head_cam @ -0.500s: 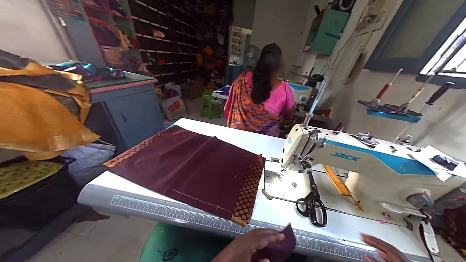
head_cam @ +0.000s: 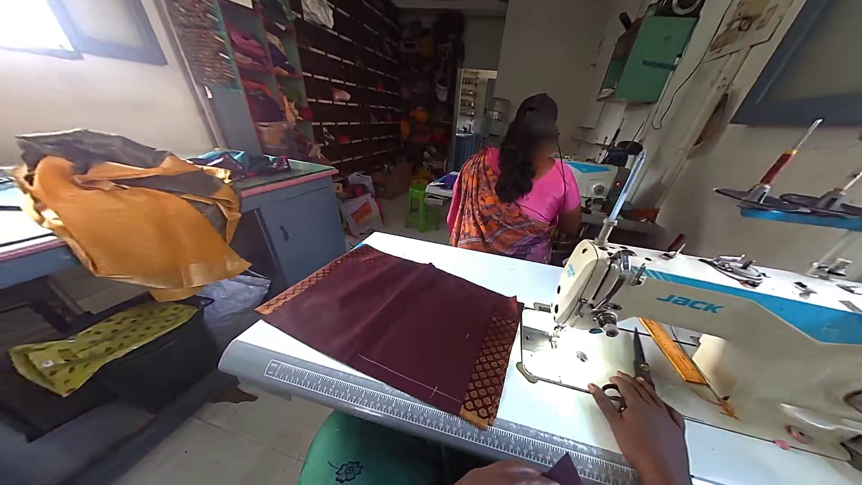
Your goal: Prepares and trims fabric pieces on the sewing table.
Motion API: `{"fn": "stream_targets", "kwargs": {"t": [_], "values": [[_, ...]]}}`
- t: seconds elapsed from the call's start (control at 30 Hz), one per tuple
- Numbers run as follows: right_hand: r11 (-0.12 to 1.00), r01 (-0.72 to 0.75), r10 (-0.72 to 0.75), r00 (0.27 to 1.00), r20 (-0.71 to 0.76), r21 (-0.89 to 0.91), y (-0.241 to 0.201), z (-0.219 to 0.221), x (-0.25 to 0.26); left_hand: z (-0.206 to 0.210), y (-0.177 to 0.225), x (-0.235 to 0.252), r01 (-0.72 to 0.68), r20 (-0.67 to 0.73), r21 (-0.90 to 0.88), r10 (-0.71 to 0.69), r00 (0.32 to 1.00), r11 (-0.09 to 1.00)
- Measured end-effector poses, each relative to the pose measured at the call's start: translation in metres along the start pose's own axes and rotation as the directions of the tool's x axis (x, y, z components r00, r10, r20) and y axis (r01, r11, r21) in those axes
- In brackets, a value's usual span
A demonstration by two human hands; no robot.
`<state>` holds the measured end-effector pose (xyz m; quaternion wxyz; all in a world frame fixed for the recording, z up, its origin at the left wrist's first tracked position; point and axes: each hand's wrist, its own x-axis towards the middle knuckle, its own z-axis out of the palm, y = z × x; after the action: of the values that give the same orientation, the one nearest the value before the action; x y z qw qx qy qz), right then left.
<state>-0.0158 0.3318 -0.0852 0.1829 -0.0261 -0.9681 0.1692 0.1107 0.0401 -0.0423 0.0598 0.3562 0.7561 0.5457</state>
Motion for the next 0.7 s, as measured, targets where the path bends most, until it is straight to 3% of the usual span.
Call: {"fn": "stream_targets", "kwargs": {"t": [0.07, 0.17, 0.23, 0.3, 0.37, 0.47, 0.53, 0.63, 0.7], "values": [[1.0, -0.002, 0.001, 0.995, -0.096, -0.005, 0.007, -0.004, -0.005, 0.0, -0.003, 0.002, -0.044, 0.002, 0.004, 0.044, 0.999, 0.999], [0.969, 0.233, -0.206, 0.943, -0.262, 0.077, 0.004, -0.017, -0.023, 0.001, -0.01, 0.004, -0.09, -0.073, 0.022, 0.091, 0.993, 0.996], [0.836, 0.365, -0.348, 0.93, -0.12, 0.409, -0.015, -0.03, -0.044, 0.004, -0.015, 0.007, -0.103, -0.135, 0.02, 0.105, 0.985, 0.994], [0.572, 0.267, -0.525, 0.845, 0.096, 0.775, -0.035, -0.027, -0.061, 0.007, -0.017, 0.009, -0.121, -0.162, 0.007, 0.12, 0.979, 0.993], [0.444, 0.195, -0.606, 0.784, 0.132, 0.874, -0.055, -0.024, -0.073, 0.008, -0.018, 0.012, -0.15, -0.175, -0.007, 0.147, 0.974, 0.989], [0.479, 0.274, -0.494, 0.87, -0.003, 0.834, -0.055, -0.025, -0.069, 0.0, -0.021, 0.019, -0.123, -0.272, 0.108, 0.148, 0.951, 0.987], [0.569, 0.229, -0.283, 0.956, -0.073, 0.79, -0.045, -0.027, -0.059, -0.016, -0.029, 0.027, 0.057, -0.38, 0.291, 0.061, 0.923, 0.955], [0.721, 0.07, -0.022, 0.997, -0.079, 0.69, -0.031, -0.021, -0.047, -0.051, -0.033, 0.05, 0.434, -0.414, 0.403, -0.263, 0.872, 0.806], [0.776, 0.018, 0.042, 0.996, -0.08, 0.63, -0.027, -0.013, -0.045, -0.067, -0.033, 0.068, 0.61, -0.386, 0.462, -0.474, 0.792, 0.644]]}}
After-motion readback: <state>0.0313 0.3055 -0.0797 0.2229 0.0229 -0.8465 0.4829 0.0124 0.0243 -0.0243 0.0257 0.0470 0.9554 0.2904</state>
